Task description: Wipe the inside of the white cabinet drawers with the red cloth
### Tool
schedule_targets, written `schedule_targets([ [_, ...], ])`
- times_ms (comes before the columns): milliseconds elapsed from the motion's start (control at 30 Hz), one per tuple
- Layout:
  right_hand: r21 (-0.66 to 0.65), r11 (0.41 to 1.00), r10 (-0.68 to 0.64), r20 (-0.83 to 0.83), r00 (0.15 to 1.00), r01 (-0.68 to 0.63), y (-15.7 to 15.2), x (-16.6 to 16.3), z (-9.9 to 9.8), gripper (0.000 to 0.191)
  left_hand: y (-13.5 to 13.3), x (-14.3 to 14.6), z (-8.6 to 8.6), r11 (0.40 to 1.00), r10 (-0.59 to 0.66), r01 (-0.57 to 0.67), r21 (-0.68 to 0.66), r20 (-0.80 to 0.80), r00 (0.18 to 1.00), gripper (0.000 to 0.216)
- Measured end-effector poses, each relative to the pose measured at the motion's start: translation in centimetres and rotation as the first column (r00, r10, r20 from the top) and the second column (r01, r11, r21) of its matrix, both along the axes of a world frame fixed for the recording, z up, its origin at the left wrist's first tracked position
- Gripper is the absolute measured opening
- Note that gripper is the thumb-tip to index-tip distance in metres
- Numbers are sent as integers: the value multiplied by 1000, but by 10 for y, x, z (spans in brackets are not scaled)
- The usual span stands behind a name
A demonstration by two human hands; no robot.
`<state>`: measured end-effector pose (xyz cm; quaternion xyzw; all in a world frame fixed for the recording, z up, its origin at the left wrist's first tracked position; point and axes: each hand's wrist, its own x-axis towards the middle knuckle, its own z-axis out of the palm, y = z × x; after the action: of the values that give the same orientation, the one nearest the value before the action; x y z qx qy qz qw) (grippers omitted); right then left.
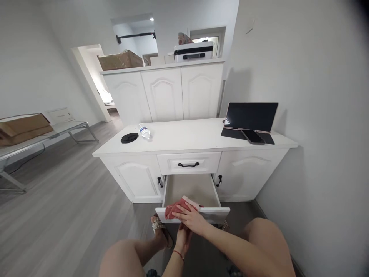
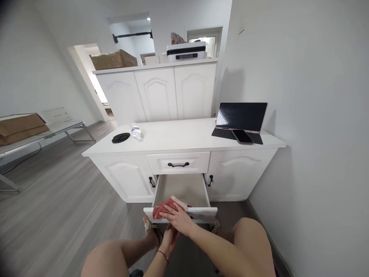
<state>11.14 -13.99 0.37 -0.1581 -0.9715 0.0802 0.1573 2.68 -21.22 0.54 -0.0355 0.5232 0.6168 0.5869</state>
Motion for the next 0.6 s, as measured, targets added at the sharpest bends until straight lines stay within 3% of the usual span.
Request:
schedule_targets([
  [67, 99, 995, -6, 39, 999, 3, 2, 17, 0, 45, -3, 2, -8, 999, -22, 19, 50, 54, 998, 19],
  [200, 231, 973, -28, 40, 999, 18, 5, 52, -1, 51, -2, -2, -18, 1000, -21, 20, 24, 60, 998, 21],
  [300, 214, 976, -35, 19, 999, 30, 6, 72, -1, 54, 0, -4, -19, 999, -41, 42, -8, 59, 997, 23],
  [367, 74, 997, -33, -43, 999, 36, 4, 83, 1, 54, 1, -5, -19, 998, -51, 53, -29, 57, 997, 25],
  [433, -155, 987, -72, -148, 986, 49, 2, 93, 5, 56, 1, -6, -18, 997, -61, 63, -40, 56, 997, 27],
  [533, -459, 882, -199, -154, 968, 108, -3, 111, 10, 58, 1, -9, -15, 994, -88, 91, -66, 56, 995, 27],
  [600, -529, 826, -267, -61, 962, 196, -8, 125, 8, 57, 2, -10, -13, 989, -106, 111, -96, 53, 993, 25],
])
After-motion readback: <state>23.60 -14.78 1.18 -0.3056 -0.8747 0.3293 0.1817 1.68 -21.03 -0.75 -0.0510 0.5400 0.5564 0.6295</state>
